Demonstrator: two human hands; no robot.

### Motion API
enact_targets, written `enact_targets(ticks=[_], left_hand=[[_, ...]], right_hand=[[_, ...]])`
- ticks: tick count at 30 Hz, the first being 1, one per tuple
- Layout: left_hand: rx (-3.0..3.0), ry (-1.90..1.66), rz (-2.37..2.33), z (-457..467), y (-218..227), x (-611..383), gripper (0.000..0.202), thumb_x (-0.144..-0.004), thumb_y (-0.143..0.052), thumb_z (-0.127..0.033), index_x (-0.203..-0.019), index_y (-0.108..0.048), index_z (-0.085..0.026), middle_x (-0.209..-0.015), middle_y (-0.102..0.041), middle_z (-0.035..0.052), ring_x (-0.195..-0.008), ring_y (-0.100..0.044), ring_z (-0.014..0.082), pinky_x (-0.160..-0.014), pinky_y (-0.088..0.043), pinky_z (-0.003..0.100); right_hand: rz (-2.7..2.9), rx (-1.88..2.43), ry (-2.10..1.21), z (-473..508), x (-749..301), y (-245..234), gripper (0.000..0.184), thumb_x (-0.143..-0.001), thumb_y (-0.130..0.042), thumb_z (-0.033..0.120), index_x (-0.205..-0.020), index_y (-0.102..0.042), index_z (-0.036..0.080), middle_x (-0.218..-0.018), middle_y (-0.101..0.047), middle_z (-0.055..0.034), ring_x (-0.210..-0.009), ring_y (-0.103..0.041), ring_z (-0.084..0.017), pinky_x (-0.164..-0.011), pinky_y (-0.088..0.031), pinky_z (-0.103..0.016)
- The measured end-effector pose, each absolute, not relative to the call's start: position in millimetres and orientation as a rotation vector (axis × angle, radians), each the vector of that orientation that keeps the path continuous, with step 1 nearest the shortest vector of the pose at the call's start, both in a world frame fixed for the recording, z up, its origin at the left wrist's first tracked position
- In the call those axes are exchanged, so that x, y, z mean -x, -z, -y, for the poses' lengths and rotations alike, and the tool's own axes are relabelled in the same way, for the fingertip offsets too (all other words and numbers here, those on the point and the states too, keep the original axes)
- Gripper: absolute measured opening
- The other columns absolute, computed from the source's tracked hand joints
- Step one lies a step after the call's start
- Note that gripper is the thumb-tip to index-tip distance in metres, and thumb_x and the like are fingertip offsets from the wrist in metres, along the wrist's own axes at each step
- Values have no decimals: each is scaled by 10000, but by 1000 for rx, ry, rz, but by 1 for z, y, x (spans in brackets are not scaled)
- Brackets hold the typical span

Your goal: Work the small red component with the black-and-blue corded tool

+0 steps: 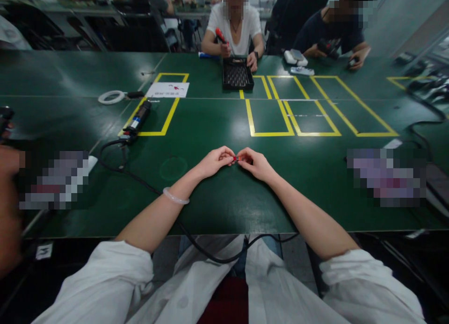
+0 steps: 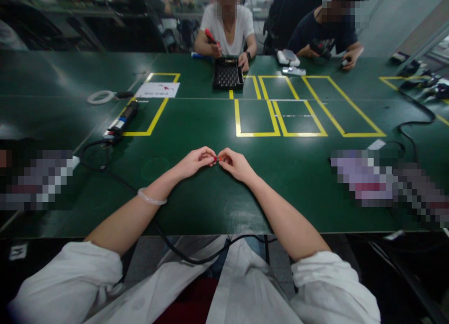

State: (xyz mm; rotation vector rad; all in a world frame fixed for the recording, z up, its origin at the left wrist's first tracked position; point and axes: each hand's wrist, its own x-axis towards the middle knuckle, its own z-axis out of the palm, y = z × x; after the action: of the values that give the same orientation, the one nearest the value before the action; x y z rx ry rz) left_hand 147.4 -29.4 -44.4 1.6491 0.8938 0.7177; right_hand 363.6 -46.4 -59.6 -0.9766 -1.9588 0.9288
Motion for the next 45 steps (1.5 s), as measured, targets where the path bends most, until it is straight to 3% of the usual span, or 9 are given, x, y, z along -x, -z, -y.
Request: enact_targets(ticks=[9,16,31,35,45], left_hand=[[-1643,-713,-901,34,42,-148,362,-802,-729,-343,-1062,-595,-131,-927,-646,57,-828,-620,141,-802,-499,297],[-1750,-693,-947,34,44,-147,402,-760,-764,-299,-1070,-556,-150,-927,-628,37,-784,-596,118,-733,-499,264],[-2286,-754,-1095,50,34,-156,154,-944,-566,-331,-1020,-552,-197,-923,-648,26,-803,-629,150,-742,-482,277],[-2241,-770,-1113,50,34,-156,185,-956,-547,-365,-1025,-558,-194,-940,-659,38,-804,-632,156,-735,-474,274],[-2212,-745,-1109,48,37,-155,220,-954,-548,-398,-1030,-570,-192,-954,-670,50,-813,-633,165,-746,-477,277]], right_hand=[[1816,1012,-1094,44,-363,62,199,-864,-642,356,-942,-612,175,-796,-649,-12,-662,-576,-123,-632,-453,-258],[1740,1024,-1174,40,-360,64,227,-857,-645,391,-929,-610,178,-793,-661,-19,-652,-602,-132,-639,-480,-273],[1765,986,-1205,41,-362,65,253,-884,-630,425,-951,-609,181,-767,-671,-18,-676,-616,-141,-660,-490,-277],[1742,918,-1235,42,-363,64,340,-843,-689,412,-1079,-574,197,-792,-637,9,-632,-557,-114,-595,-440,-246],[1860,938,-1086,44,-364,58,199,-840,-657,285,-1004,-594,191,-806,-628,11,-642,-534,-110,-613,-431,-246]])
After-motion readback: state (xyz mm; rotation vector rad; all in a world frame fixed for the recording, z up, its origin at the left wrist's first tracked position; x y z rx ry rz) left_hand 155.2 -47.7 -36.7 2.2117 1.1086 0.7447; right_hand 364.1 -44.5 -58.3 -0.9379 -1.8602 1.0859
